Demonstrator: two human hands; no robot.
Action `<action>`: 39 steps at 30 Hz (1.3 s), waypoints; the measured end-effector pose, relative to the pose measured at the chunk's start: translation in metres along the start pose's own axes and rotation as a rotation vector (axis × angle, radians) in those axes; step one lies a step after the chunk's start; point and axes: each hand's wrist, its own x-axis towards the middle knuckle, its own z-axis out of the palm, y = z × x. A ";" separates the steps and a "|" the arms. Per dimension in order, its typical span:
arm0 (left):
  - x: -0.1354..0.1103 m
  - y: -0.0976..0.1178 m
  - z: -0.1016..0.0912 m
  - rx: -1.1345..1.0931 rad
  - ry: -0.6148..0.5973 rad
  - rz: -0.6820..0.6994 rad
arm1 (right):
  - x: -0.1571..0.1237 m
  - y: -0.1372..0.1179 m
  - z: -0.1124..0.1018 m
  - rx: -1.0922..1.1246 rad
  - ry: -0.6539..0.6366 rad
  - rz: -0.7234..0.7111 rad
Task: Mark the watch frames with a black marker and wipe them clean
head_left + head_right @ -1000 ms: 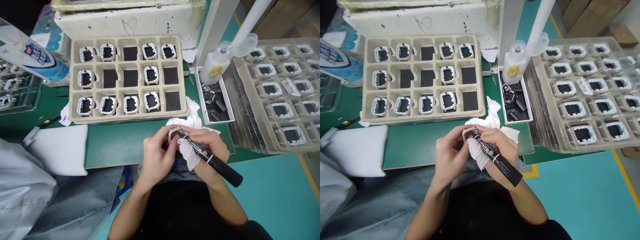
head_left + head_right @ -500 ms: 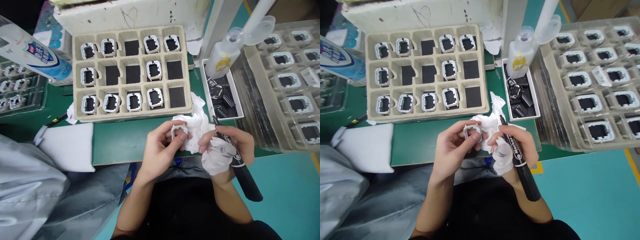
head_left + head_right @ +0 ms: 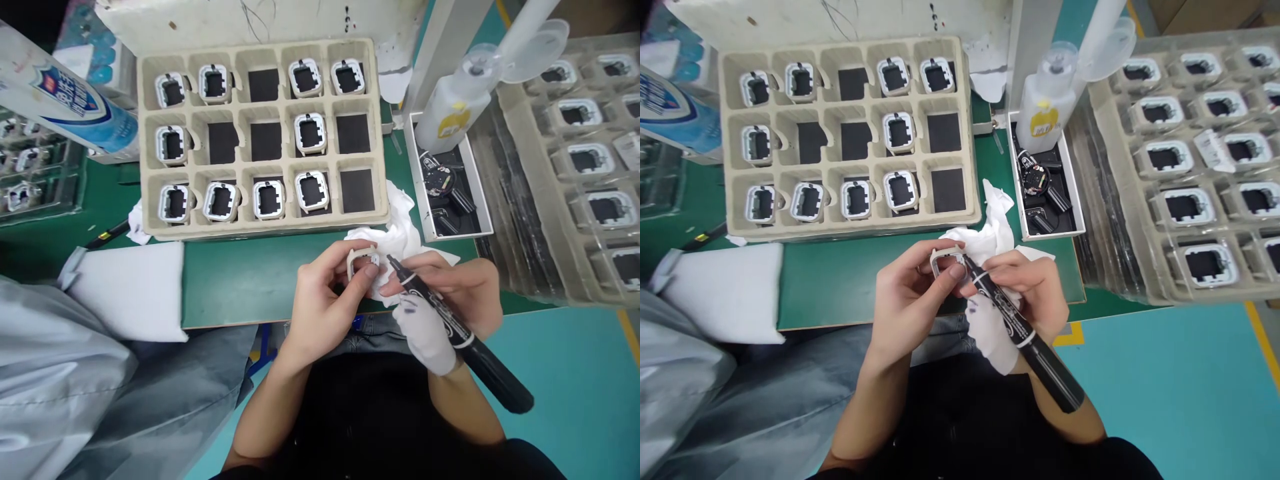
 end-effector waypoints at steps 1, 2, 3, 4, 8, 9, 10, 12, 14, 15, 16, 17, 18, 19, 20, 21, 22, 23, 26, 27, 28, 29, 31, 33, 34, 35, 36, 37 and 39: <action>0.000 -0.001 0.000 0.038 0.009 0.002 | 0.001 0.001 0.003 0.011 0.018 -0.047; -0.001 -0.001 0.000 0.069 0.016 0.007 | 0.002 0.001 0.004 0.021 0.025 -0.111; -0.001 -0.002 0.000 0.087 0.021 0.014 | 0.003 0.002 0.005 0.019 0.018 -0.159; -0.001 -0.002 0.001 0.093 0.027 0.023 | 0.004 0.002 0.004 0.006 -0.008 -0.186; -0.001 -0.003 0.001 0.089 0.057 0.032 | 0.004 0.003 -0.002 0.020 -0.058 -0.166; -0.001 -0.003 0.001 0.089 0.062 0.033 | 0.004 0.003 -0.003 0.021 -0.062 -0.156; -0.001 -0.003 0.002 0.086 0.064 0.038 | 0.003 0.003 -0.004 0.017 -0.067 -0.152; -0.001 -0.003 0.002 0.075 0.064 0.048 | 0.002 0.004 -0.003 -0.013 -0.069 -0.146; -0.001 -0.004 0.003 0.065 0.061 0.045 | 0.000 0.005 -0.001 -0.047 -0.055 -0.152; -0.001 -0.004 0.003 0.067 0.061 0.045 | -0.001 0.005 0.000 -0.065 -0.046 -0.156; -0.001 -0.004 0.003 0.073 0.062 0.048 | -0.001 0.005 0.001 -0.081 -0.036 -0.163; -0.002 -0.004 0.003 0.084 0.066 0.057 | -0.002 0.005 0.001 -0.092 -0.030 -0.166; -0.002 -0.004 0.003 0.099 0.072 0.069 | -0.003 0.005 0.002 -0.099 -0.030 -0.163; -0.002 -0.004 0.004 0.119 0.078 0.083 | -0.003 0.005 0.001 -0.106 -0.034 -0.148; -0.003 -0.004 0.004 0.141 0.087 0.098 | -0.004 0.005 0.001 -0.115 -0.039 -0.131; -0.003 -0.004 0.004 0.164 0.097 0.109 | -0.004 0.005 0.000 -0.123 -0.042 -0.119; -0.004 -0.004 0.004 0.184 0.105 0.121 | -0.004 0.005 -0.001 -0.129 -0.047 -0.113; -0.004 -0.005 0.005 0.203 0.113 0.133 | -0.004 0.005 -0.003 -0.132 -0.052 -0.109; -0.005 -0.005 0.005 0.259 0.126 0.161 | -0.004 0.007 -0.006 -0.146 -0.072 -0.131; -0.006 -0.005 0.005 0.277 0.129 0.167 | -0.004 0.008 -0.006 -0.152 -0.080 -0.136; -0.006 -0.006 0.005 0.294 0.131 0.171 | -0.003 0.009 -0.007 -0.159 -0.083 -0.139; -0.006 -0.006 0.006 0.307 0.134 0.174 | -0.003 0.010 -0.006 -0.162 -0.079 -0.142; -0.006 -0.006 0.006 0.322 0.139 0.182 | -0.003 0.011 -0.006 -0.153 -0.063 -0.146; -0.007 -0.007 0.006 0.329 0.145 0.192 | -0.003 0.011 -0.006 -0.134 -0.057 -0.152; -0.007 -0.007 0.006 0.333 0.146 0.195 | -0.003 0.011 -0.006 -0.127 -0.064 -0.150; -0.007 -0.007 0.007 0.338 0.148 0.200 | -0.003 0.011 -0.006 -0.125 -0.074 -0.145; -0.007 -0.007 0.007 0.344 0.149 0.206 | -0.002 0.011 -0.006 -0.126 -0.083 -0.142; -0.007 -0.007 0.007 0.350 0.150 0.213 | -0.002 0.011 -0.006 -0.129 -0.086 -0.141; -0.006 -0.007 0.007 0.360 0.151 0.231 | -0.002 0.011 -0.007 -0.139 -0.079 -0.143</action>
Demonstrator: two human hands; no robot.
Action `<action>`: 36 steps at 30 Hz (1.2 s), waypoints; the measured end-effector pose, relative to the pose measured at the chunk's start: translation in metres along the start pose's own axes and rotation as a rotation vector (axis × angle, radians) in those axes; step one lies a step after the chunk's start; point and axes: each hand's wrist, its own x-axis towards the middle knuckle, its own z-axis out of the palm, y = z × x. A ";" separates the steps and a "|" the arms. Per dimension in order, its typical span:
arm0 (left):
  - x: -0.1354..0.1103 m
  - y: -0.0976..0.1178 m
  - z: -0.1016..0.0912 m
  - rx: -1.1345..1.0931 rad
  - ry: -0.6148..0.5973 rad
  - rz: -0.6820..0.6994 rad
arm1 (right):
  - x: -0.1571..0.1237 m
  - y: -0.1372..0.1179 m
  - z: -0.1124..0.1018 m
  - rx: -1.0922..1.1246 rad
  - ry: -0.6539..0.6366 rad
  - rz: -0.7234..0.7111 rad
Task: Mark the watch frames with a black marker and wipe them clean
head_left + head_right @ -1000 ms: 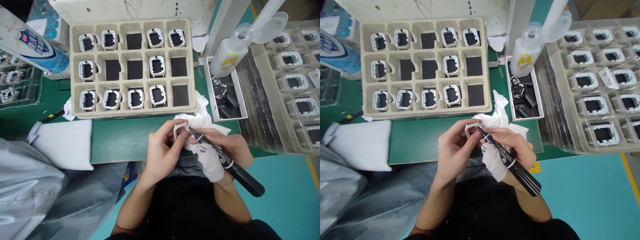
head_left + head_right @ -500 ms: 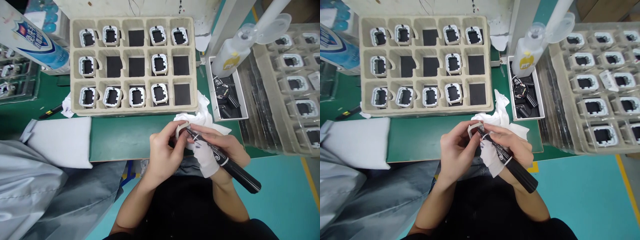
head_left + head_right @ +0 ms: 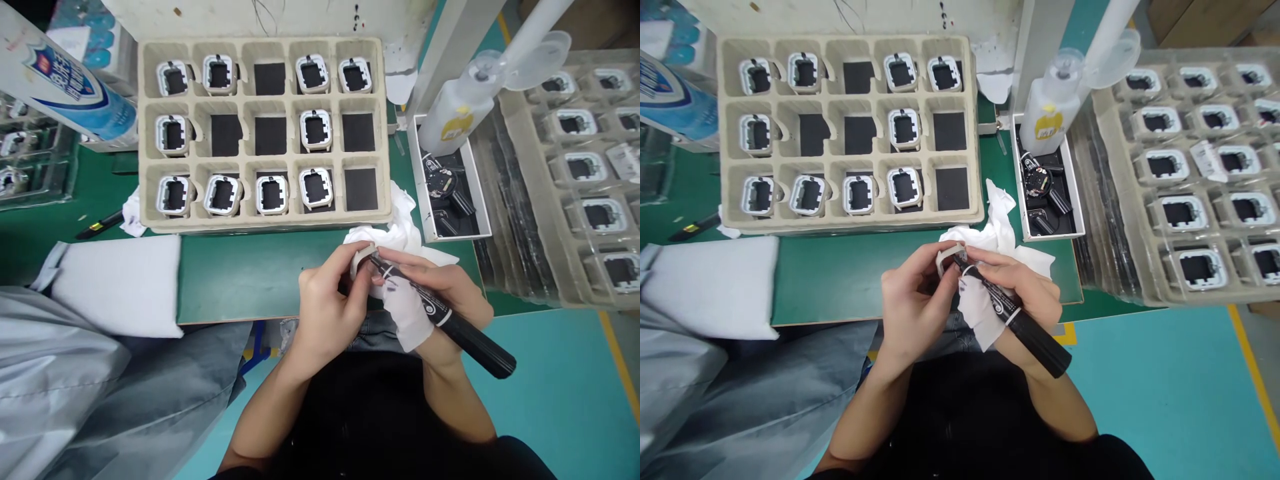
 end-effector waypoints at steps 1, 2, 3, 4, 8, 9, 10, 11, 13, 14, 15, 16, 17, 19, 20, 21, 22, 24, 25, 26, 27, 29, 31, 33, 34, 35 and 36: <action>0.000 0.000 0.000 0.003 0.003 0.009 | 0.000 0.000 0.000 -0.003 0.005 -0.003; 0.000 0.000 0.000 0.005 0.007 0.017 | 0.000 0.000 -0.001 -0.005 0.006 -0.005; 0.001 0.000 0.000 0.008 0.010 0.022 | 0.000 0.000 -0.001 -0.009 0.003 -0.003; 0.001 0.000 0.000 0.011 0.012 0.029 | 0.000 0.000 -0.002 -0.013 -0.006 0.002; 0.001 0.001 0.001 0.022 0.009 0.050 | 0.000 -0.002 -0.004 -0.021 -0.021 0.017; 0.001 0.001 0.001 0.022 0.008 0.054 | 0.000 -0.002 -0.004 -0.018 -0.019 0.018; 0.001 0.001 0.001 0.022 0.009 0.057 | 0.001 -0.003 -0.004 -0.011 -0.017 0.022; 0.001 0.001 0.001 0.022 0.009 0.063 | 0.001 -0.003 -0.004 -0.002 -0.016 0.028; 0.001 0.002 0.002 0.026 0.013 0.083 | 0.001 -0.004 -0.003 0.020 -0.012 0.038; 0.001 0.002 0.002 0.031 0.014 0.095 | 0.001 -0.004 -0.002 0.029 -0.011 0.040; 0.001 0.002 0.002 0.038 0.016 0.107 | 0.001 -0.003 -0.002 0.036 -0.011 0.036; 0.001 0.001 0.002 0.046 0.020 0.122 | 0.002 -0.003 -0.002 0.038 -0.013 0.028; 0.001 0.001 0.002 0.055 0.025 0.135 | 0.002 -0.002 -0.002 0.037 -0.016 0.017; 0.001 0.001 0.002 0.076 0.034 0.158 | 0.001 0.000 -0.001 0.032 -0.021 -0.008; 0.001 0.001 0.002 0.085 0.039 0.167 | 0.001 0.001 -0.001 0.026 -0.022 -0.021; 0.001 0.001 0.002 0.093 0.042 0.174 | 0.001 0.002 -0.001 0.019 -0.020 -0.032; 0.001 0.001 0.002 0.101 0.044 0.179 | 0.001 0.003 -0.001 0.012 -0.016 -0.040; 0.002 0.002 0.003 0.112 0.045 0.191 | 0.000 0.004 0.000 0.000 -0.010 -0.049; 0.002 0.002 0.003 0.116 0.044 0.196 | 0.000 0.004 0.000 -0.005 -0.008 -0.049; 0.003 0.003 0.003 0.120 0.042 0.201 | 0.000 0.004 0.001 -0.007 -0.006 -0.049; 0.003 0.003 0.003 0.123 0.040 0.206 | 0.000 0.004 0.001 -0.008 -0.005 -0.049; 0.004 0.003 0.002 0.126 0.036 0.216 | 0.000 0.004 0.002 -0.013 0.002 -0.052; 0.004 0.003 0.002 0.125 0.037 0.217 | -0.001 0.004 0.003 -0.019 0.008 -0.054; 0.003 0.002 0.001 0.123 0.040 0.211 | 0.000 0.004 0.003 -0.011 0.009 -0.053; 0.003 0.002 0.001 0.124 0.043 0.207 | 0.000 0.004 0.003 -0.004 0.008 -0.053; 0.003 0.002 0.001 0.125 0.046 0.204 | 0.000 0.004 0.003 0.003 0.005 -0.054; 0.003 0.002 0.002 0.127 0.049 0.203 | 0.001 0.004 0.003 0.007 0.001 -0.056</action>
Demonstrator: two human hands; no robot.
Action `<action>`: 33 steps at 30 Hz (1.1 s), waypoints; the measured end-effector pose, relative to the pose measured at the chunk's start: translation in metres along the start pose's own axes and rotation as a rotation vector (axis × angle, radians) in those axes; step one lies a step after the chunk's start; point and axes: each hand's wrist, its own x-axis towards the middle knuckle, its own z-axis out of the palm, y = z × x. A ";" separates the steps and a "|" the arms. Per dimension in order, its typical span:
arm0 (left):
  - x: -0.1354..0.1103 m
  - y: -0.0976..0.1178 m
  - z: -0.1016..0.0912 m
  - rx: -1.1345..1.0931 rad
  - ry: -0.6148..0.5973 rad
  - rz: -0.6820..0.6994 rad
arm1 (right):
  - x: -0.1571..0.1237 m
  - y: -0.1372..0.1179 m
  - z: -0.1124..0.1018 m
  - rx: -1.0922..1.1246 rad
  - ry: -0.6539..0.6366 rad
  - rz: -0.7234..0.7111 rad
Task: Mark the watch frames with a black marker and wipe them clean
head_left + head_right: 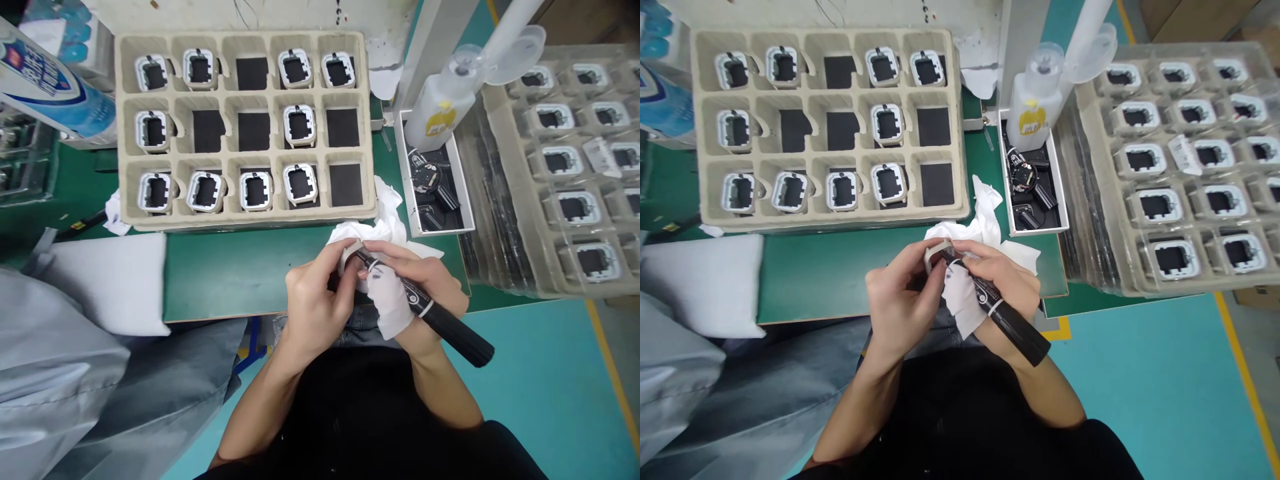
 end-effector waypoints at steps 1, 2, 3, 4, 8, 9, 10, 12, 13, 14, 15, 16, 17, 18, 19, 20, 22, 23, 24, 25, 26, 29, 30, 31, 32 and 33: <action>0.000 0.000 0.000 0.003 -0.001 0.001 | 0.000 0.000 0.000 0.002 -0.002 -0.002; 0.000 0.000 0.000 0.005 -0.001 0.003 | 0.001 -0.001 -0.001 0.001 -0.005 0.003; 0.001 0.000 0.000 0.006 -0.004 0.006 | 0.001 -0.001 -0.001 -0.002 -0.007 0.010; 0.001 0.000 0.000 0.005 -0.007 0.009 | 0.001 -0.002 -0.001 -0.007 -0.008 0.016; 0.001 -0.001 0.001 -0.009 -0.006 0.018 | -0.001 -0.002 -0.003 -0.031 -0.005 0.019; 0.000 -0.002 0.001 -0.015 -0.004 0.017 | -0.001 -0.002 -0.003 -0.032 -0.002 0.008; 0.000 -0.002 0.001 -0.021 -0.001 0.014 | -0.002 -0.002 -0.003 -0.036 -0.002 0.003; 0.000 -0.003 0.001 -0.033 0.001 0.009 | -0.002 -0.002 -0.003 -0.047 -0.010 0.000; 0.000 -0.003 0.001 -0.037 0.001 0.010 | -0.002 -0.002 -0.003 -0.048 -0.014 0.002; 0.000 -0.003 0.001 -0.040 -0.003 0.015 | -0.001 -0.002 -0.002 -0.041 -0.011 0.008; 0.000 -0.003 0.001 -0.041 -0.009 0.021 | -0.001 -0.002 -0.002 -0.027 -0.002 0.016; 0.000 -0.003 0.001 -0.040 -0.014 0.029 | -0.001 -0.003 -0.002 -0.013 0.009 0.027; 0.000 -0.003 0.001 -0.037 -0.016 0.035 | -0.001 -0.003 -0.002 -0.003 0.019 0.037; 0.000 -0.003 0.001 -0.032 -0.016 0.036 | -0.001 -0.004 -0.001 -0.005 0.023 0.045; 0.000 -0.003 0.001 -0.027 -0.014 0.034 | 0.000 -0.004 -0.002 -0.014 0.022 0.048; 0.000 -0.003 0.001 -0.024 -0.010 0.029 | 0.000 -0.004 -0.002 -0.029 0.016 0.044; 0.000 -0.003 0.001 -0.031 -0.013 0.012 | 0.000 -0.004 -0.002 -0.056 0.006 0.030; -0.001 -0.003 0.001 -0.043 -0.020 -0.001 | 0.000 -0.005 -0.003 -0.060 0.004 0.026; -0.001 -0.003 0.000 -0.063 -0.030 -0.022 | 0.001 -0.005 -0.003 -0.043 0.007 0.033; -0.001 -0.003 0.000 -0.092 -0.044 -0.057 | 0.001 -0.006 -0.004 0.000 0.012 0.050; 0.000 -0.002 -0.001 -0.131 -0.058 -0.105 | 0.001 -0.006 -0.004 0.058 0.015 0.077; 0.002 -0.002 -0.002 -0.285 -0.106 -0.275 | 0.001 -0.008 -0.004 0.207 0.050 0.130; 0.002 -0.002 -0.003 -0.338 -0.120 -0.318 | 0.001 -0.008 -0.004 0.218 0.059 0.125; 0.003 -0.002 -0.004 -0.386 -0.127 -0.351 | 0.002 -0.008 -0.004 0.213 0.070 0.113; 0.004 -0.002 -0.004 -0.430 -0.135 -0.378 | 0.001 -0.007 -0.004 0.208 0.080 0.100; 0.005 -0.002 -0.005 -0.470 -0.140 -0.402 | 0.001 -0.007 -0.004 0.207 0.083 0.094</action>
